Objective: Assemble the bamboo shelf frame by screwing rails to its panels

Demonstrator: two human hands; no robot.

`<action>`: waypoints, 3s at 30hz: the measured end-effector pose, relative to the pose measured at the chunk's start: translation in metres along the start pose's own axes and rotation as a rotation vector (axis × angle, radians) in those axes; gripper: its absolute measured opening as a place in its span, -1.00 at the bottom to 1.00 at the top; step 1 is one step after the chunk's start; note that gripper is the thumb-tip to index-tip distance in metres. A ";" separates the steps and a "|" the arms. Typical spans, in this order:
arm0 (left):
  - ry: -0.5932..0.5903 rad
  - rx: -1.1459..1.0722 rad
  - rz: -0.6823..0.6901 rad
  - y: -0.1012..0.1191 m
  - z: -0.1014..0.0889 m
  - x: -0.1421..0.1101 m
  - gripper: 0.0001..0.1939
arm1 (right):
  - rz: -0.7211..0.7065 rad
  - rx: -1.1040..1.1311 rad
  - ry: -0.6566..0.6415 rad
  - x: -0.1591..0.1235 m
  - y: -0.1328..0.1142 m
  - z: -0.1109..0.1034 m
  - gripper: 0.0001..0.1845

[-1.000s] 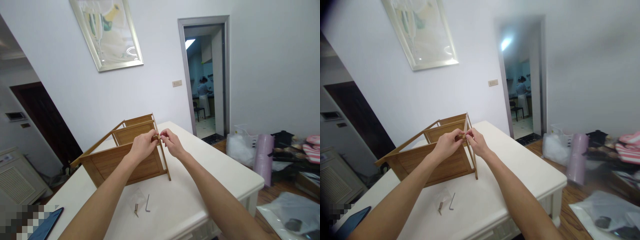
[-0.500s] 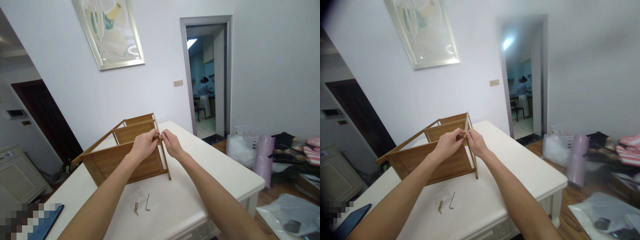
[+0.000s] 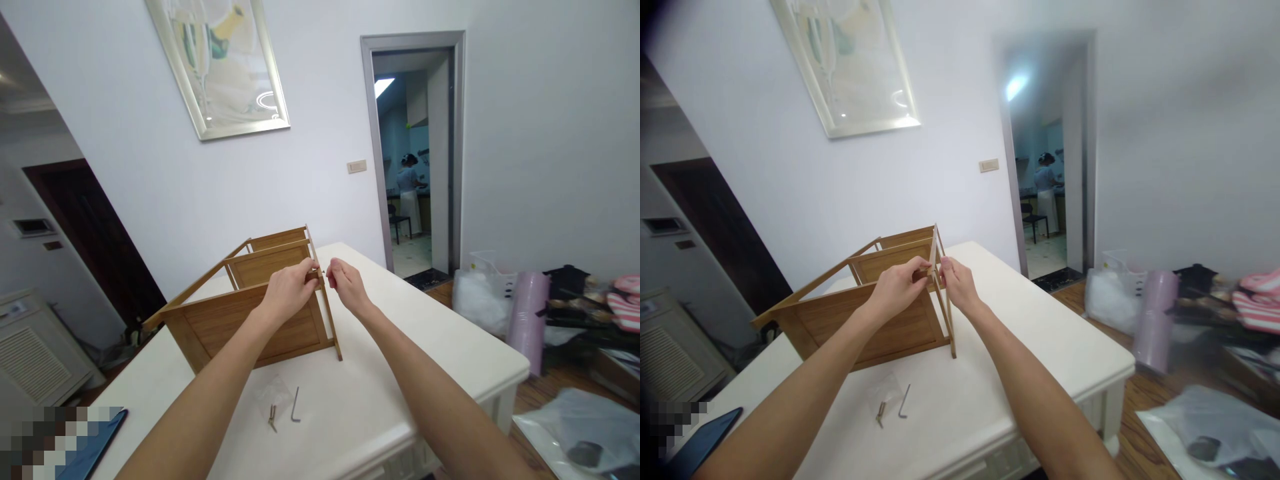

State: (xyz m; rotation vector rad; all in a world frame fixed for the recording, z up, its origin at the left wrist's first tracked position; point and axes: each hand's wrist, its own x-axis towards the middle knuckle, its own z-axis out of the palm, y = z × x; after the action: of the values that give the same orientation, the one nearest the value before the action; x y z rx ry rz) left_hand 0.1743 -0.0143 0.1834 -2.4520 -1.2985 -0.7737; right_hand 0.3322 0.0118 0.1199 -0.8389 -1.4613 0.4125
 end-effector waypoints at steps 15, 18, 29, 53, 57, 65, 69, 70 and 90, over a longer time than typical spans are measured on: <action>0.011 -0.003 -0.008 0.001 0.000 -0.002 -0.78 | -0.143 -0.053 -0.055 -0.005 -0.007 0.001 -0.78; 0.012 0.002 -0.003 0.001 0.000 -0.001 -0.78 | -0.171 -0.129 -0.045 -0.004 -0.009 0.003 -0.71; 0.019 0.010 0.011 0.001 0.001 -0.002 -0.81 | -0.085 -0.140 -0.057 0.003 -0.004 0.009 -0.50; 0.316 0.035 0.027 0.000 0.021 -0.025 -0.78 | -0.256 -0.170 -0.020 -0.009 -0.001 0.004 -0.77; 0.305 -0.002 0.000 -0.001 0.023 -0.021 -0.80 | -0.273 -0.191 -0.048 -0.006 -0.001 0.004 -0.74; 0.276 -0.035 -0.023 -0.001 0.022 -0.018 -0.80 | -0.235 -0.285 -0.027 -0.001 -0.002 0.008 -0.69; 0.273 -0.029 -0.032 0.000 0.021 -0.017 -0.80 | -0.176 -0.304 -0.043 0.000 -0.005 0.008 -0.66; 0.273 -0.028 -0.035 0.001 0.021 -0.017 -0.81 | -0.162 -0.303 -0.042 0.001 -0.006 0.007 -0.65; 0.380 -0.035 -0.091 -0.019 0.015 -0.032 -0.84 | -0.265 -0.222 -0.026 -0.005 -0.003 0.001 -0.79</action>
State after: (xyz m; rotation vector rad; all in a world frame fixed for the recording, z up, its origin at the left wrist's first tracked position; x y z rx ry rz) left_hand 0.1488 -0.0188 0.1527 -2.1402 -1.2609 -1.2238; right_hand 0.3300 0.0064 0.1189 -0.8025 -1.6374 0.0628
